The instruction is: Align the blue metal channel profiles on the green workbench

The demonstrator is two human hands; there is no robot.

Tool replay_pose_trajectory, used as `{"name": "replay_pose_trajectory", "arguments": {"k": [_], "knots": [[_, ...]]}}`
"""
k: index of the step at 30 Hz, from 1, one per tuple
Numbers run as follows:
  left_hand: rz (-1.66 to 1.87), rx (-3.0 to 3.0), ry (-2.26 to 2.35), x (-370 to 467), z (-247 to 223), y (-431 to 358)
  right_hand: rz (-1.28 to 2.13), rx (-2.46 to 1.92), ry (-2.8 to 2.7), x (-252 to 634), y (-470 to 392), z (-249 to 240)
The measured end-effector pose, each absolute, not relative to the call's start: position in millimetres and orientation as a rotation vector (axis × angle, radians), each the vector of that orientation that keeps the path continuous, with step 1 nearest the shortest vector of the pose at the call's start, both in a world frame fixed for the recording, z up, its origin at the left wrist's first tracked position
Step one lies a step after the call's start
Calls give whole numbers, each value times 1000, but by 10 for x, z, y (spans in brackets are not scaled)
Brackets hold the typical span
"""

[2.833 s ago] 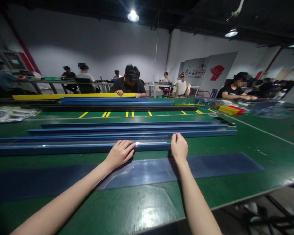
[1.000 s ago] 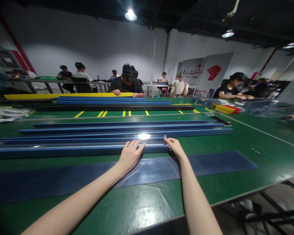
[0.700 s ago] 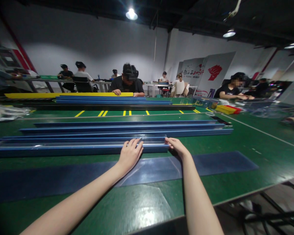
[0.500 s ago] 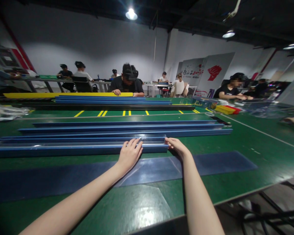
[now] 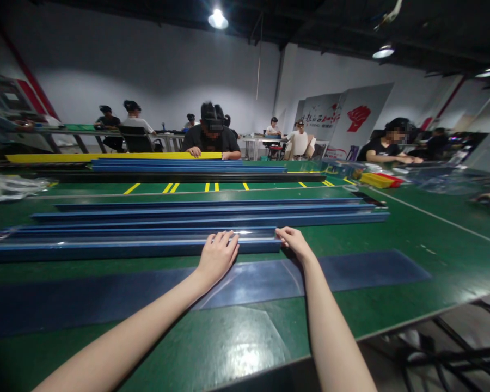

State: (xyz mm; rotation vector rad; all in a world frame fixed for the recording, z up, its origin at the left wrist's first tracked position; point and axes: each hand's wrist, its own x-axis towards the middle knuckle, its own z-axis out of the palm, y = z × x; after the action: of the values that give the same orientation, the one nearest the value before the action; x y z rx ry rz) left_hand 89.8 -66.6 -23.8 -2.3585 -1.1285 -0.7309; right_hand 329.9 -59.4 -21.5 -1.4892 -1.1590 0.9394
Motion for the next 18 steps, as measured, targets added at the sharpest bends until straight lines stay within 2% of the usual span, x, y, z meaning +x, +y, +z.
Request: {"name": "replay_pose_trajectory", "arguments": {"k": [18], "knots": [[-694,-2354,-1107,896,-234,-659,813,-1515,-1119,3267,-596,-231]]}}
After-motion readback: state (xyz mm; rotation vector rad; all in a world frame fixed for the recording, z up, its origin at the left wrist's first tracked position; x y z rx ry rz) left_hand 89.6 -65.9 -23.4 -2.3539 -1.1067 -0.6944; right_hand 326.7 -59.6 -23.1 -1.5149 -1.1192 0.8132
